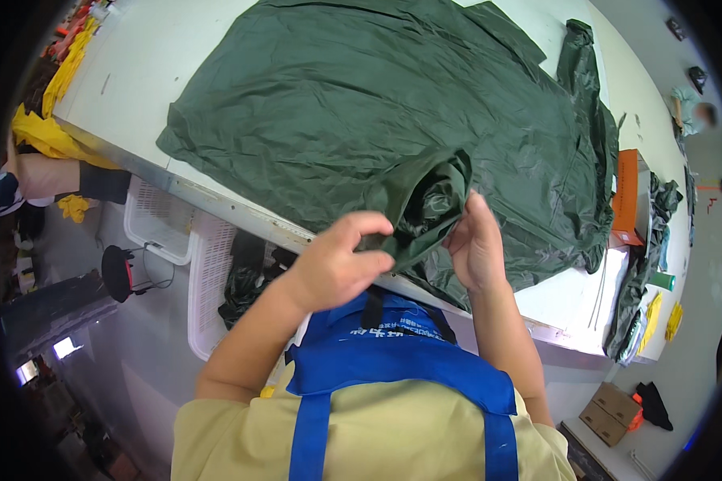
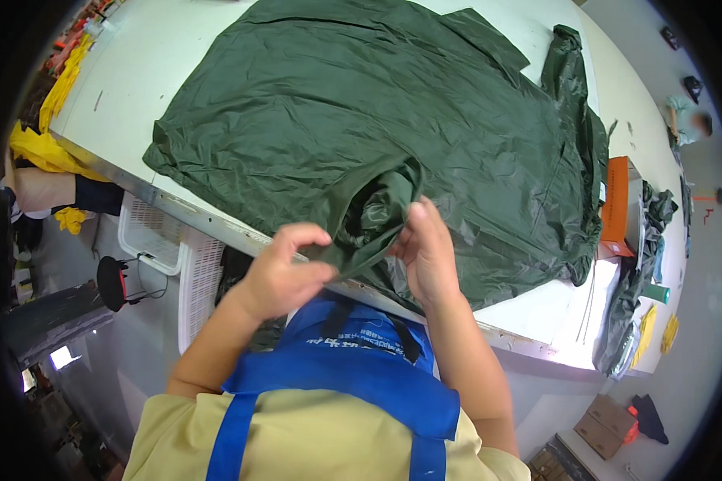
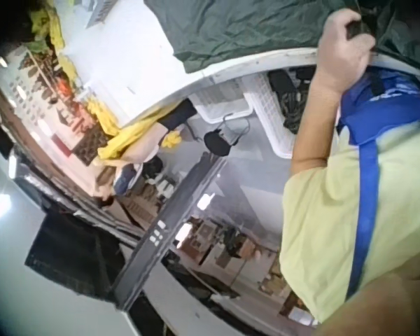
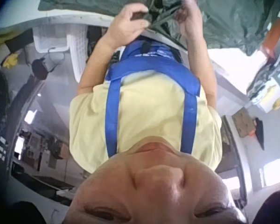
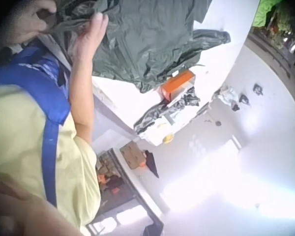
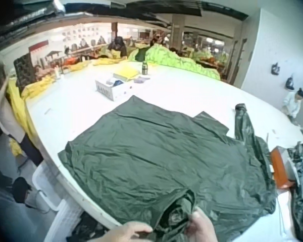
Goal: The person folds a large green tarp on a white table, smooths it, and folds it into a compact rectangle. They then place the folded tarp into a clear plastic bag and set it aside. The person repeats the process with a second green tarp.
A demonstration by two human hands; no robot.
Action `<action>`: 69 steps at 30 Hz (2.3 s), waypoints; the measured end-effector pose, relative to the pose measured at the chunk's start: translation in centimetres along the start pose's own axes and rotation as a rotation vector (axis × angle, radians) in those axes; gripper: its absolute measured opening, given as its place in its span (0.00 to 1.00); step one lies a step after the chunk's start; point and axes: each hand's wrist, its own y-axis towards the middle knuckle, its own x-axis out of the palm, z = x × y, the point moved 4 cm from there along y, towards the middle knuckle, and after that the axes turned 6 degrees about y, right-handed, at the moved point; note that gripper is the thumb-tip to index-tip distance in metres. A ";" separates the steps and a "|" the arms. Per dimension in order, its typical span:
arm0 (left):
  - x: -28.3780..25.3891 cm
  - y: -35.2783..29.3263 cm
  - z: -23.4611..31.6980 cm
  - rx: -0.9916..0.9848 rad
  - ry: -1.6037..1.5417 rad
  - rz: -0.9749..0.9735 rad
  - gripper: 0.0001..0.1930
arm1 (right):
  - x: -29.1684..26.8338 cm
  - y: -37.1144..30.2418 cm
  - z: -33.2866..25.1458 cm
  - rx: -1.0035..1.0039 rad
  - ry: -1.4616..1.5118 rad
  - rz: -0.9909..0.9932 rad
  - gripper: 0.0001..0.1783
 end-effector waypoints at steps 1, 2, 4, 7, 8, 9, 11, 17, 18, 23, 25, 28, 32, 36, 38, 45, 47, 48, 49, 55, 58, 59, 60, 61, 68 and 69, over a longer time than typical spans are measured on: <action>0.8 -0.9 0.5 -0.069 -0.069 0.008 0.12 | 0.5 0.1 -0.7 -0.031 -0.191 0.029 0.19; 1.0 -1.3 0.8 -0.086 -0.049 -0.069 0.12 | 0.7 0.1 -1.4 -0.058 -0.384 0.057 0.18; 0.7 -2.3 0.7 -0.291 -0.309 0.025 0.15 | 0.3 -0.6 -1.2 -0.085 -0.326 0.035 0.17; 1.7 -3.4 -0.8 -0.571 -0.664 0.264 0.31 | 0.8 -1.4 -0.7 -0.109 -0.251 0.004 0.18; 1.6 -3.2 -1.2 -0.671 -0.700 0.284 0.31 | 1.1 -1.7 -0.7 -0.114 -0.229 -0.005 0.18; 1.1 -2.8 -1.5 -0.719 -0.629 0.255 0.29 | 1.6 -1.9 -0.7 -0.094 -0.222 -0.030 0.18; 1.1 -1.7 -2.4 -0.713 -0.494 0.193 0.29 | 2.1 -2.1 -0.8 -0.083 -0.230 -0.080 0.20; 0.5 3.8 -3.6 -0.678 -0.349 -0.109 0.34 | 1.9 -2.4 -1.4 0.036 -0.354 -0.276 0.22; 0.8 4.3 -4.1 -0.716 -0.422 -0.194 0.35 | 1.8 -2.3 -1.5 0.054 -0.383 -0.308 0.22; 2.5 4.8 -3.5 -0.540 -0.194 -0.219 0.18 | 2.2 -2.1 -1.5 -0.119 -0.761 -0.240 0.15; 1.0 3.9 -6.0 -0.585 -0.206 -0.104 0.15 | 1.0 -1.2 -0.9 -0.317 -0.588 -0.301 0.15; -1.9 0.6 -13.9 -0.802 -0.283 -0.115 0.14 | -8.9 1.8 1.1 -0.466 -1.343 -0.015 0.34; -3.9 -2.0 -22.1 -0.915 -0.372 -0.244 0.16 | -17.6 0.0 4.8 -0.107 -1.972 0.430 0.42; -6.1 -2.0 -29.3 -0.943 -0.055 -0.102 0.14 | -18.7 -0.7 4.8 -0.118 -2.066 0.490 0.42; -7.4 -1.5 -29.0 -1.012 0.056 0.167 0.12 | -19.0 -0.6 4.9 -0.121 -2.049 0.543 0.42; -2.9 1.3 -17.3 -0.862 0.327 0.087 0.15 | -20.4 -0.6 3.3 -0.357 -2.023 0.658 0.39; -3.8 1.1 -17.8 -0.664 0.479 0.144 0.13 | -20.6 0.1 2.3 -0.407 -1.939 0.663 0.37; -4.1 1.0 -18.0 -0.562 0.549 0.173 0.12 | -20.8 0.5 2.0 -0.406 -1.950 0.687 0.37; -4.8 0.6 -18.6 -0.705 0.500 0.230 0.11 | -21.0 0.8 2.0 -0.403 -1.958 0.705 0.36; -1.2 -5.5 -27.3 -0.917 0.622 -0.028 0.12 | -21.8 1.5 2.0 -0.368 -2.006 0.785 0.37; -2.5 -6.6 -28.2 -0.827 0.607 -0.077 0.20 | -22.4 1.6 1.9 -0.331 -2.035 0.860 0.36; -3.5 -7.6 -27.9 -0.787 0.781 -0.095 0.22 | -22.5 1.4 1.8 -0.319 -2.024 0.868 0.36; -4.5 -8.6 -27.7 -0.739 0.958 -0.113 0.25 | -22.8 1.4 1.9 -0.328 -2.030 0.881 0.36; -5.5 -12.3 -29.3 -1.028 0.823 -0.184 0.31 | -22.8 1.3 2.0 -0.324 -2.020 0.882 0.36; -8.5 -17.6 -27.1 -1.029 0.859 -0.258 0.32 | -24.6 0.2 1.3 -0.293 -2.059 0.869 0.35; -9.7 -17.8 -28.4 -1.077 0.911 -0.286 0.32 | -24.8 0.1 1.3 -0.290 -2.067 0.871 0.35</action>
